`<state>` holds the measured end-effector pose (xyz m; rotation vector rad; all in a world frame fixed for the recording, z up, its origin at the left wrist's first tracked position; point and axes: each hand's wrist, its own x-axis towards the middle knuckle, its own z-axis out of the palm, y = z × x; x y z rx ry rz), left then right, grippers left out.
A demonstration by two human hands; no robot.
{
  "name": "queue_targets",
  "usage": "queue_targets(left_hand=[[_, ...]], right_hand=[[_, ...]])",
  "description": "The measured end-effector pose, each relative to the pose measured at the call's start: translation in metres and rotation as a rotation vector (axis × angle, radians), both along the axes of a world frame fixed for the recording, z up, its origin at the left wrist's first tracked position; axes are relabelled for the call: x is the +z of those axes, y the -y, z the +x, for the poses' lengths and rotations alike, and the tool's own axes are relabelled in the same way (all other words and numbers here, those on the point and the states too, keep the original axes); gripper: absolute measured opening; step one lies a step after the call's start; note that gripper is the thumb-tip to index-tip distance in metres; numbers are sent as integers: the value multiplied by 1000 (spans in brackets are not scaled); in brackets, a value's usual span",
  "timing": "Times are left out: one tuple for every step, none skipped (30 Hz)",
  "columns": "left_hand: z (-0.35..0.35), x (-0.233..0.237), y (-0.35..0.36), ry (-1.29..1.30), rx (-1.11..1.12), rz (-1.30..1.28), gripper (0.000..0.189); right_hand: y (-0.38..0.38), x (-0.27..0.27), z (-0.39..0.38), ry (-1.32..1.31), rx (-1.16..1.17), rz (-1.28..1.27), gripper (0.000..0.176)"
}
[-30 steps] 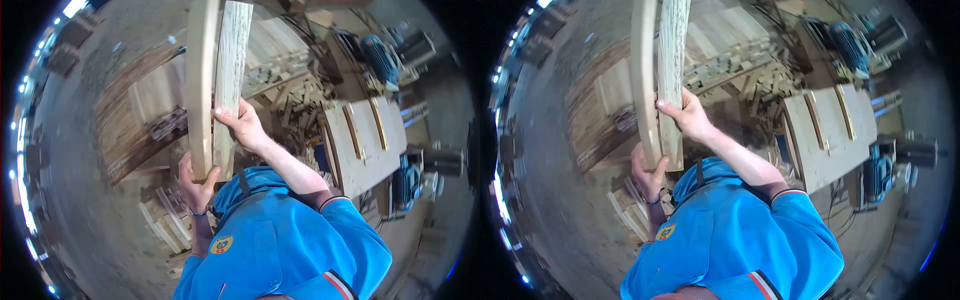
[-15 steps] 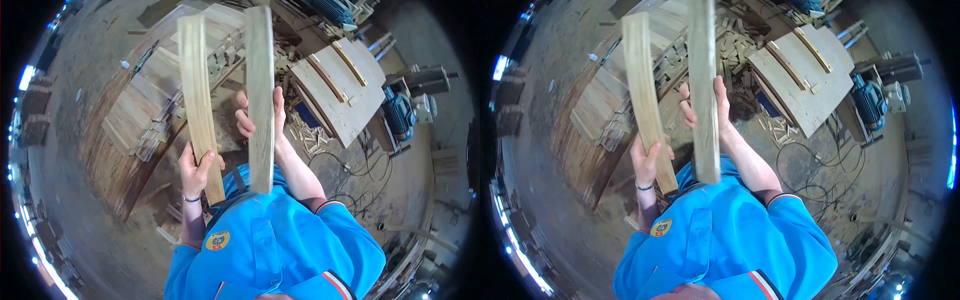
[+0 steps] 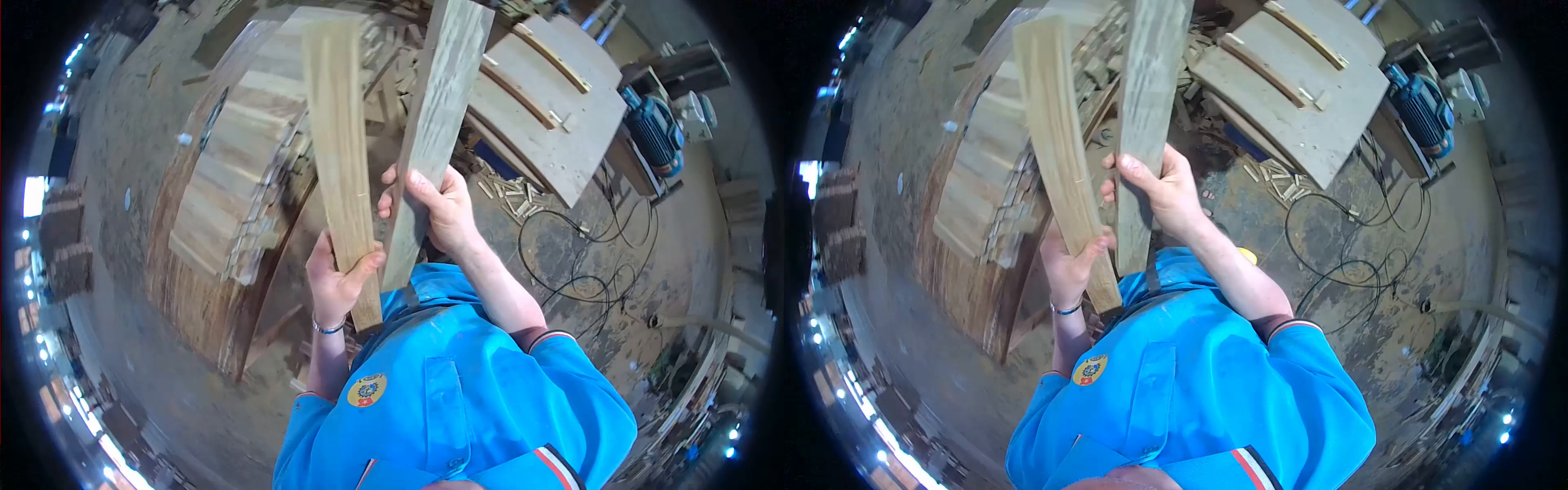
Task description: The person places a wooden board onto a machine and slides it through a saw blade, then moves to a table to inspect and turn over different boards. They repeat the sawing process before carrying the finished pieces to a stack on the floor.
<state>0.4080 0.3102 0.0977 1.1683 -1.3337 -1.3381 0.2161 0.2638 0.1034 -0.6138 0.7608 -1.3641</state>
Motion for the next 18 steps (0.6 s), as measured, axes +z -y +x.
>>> queue_targets(left_hand=[[-9, -1, 7, 61, -19, -45, 34], [-19, 3, 11, 81, 39, 62, 39], [-25, -1, 18, 79, 3, 1, 40], [-26, -6, 25, 75, -30, -56, 41], [-27, -11, 32, 73, -56, -108, 42], [-31, -11, 41, 82, -72, -107, 42], [-36, -9, 54, 91, -80, -106, 42], [-44, -8, 63, 100, -80, -104, 42], [-52, -11, 69, 31, -42, -32, 42], [-59, -14, 72, -36, 7, 42, 43], [-66, -17, 75, -104, 65, 111, 44], [-82, -6, 79, -233, 69, 176, 44], [-100, 9, 84, -360, 69, 242, 44], [-109, 13, 89, -409, 81, 246, 46], [-109, 13, 96, -359, 71, 279, 46], [-119, 19, 104, -361, 139, 266, 44], [-130, 25, 113, -360, 198, 241, 42], [-137, 26, 122, -377, 205, 272, 41]], right_hand=[[4, 3, -6, -22, -74, -29, 41], [8, 8, -14, 23, -131, -29, 43], [13, 13, -22, 66, -187, -28, 45], [20, 14, -31, 70, -238, -70, 53], [26, 18, -40, 92, -279, -100, 57], [40, 10, -48, 276, -274, -325, 61], [57, -5, -57, 459, -257, -550, 66], [68, -27, -62, 503, -312, -659, 73], [80, -22, -78, 466, -219, -802, 75], [91, -17, -95, 428, -123, -942, 79], [96, 1, -112, 403, -68, -983, 80], [98, 11, -120, 432, -39, -992, 82], [99, 16, -128, 454, 39, -989, 82], [101, 20, -137, 473, 115, -989, 82], [103, 20, -145, 487, 185, -998, 82], [104, 16, -149, 497, 216, -996, 82], [107, 11, -152, 503, 244, -1006, 82], [112, 9, -157, 506, 268, -1027, 82]])
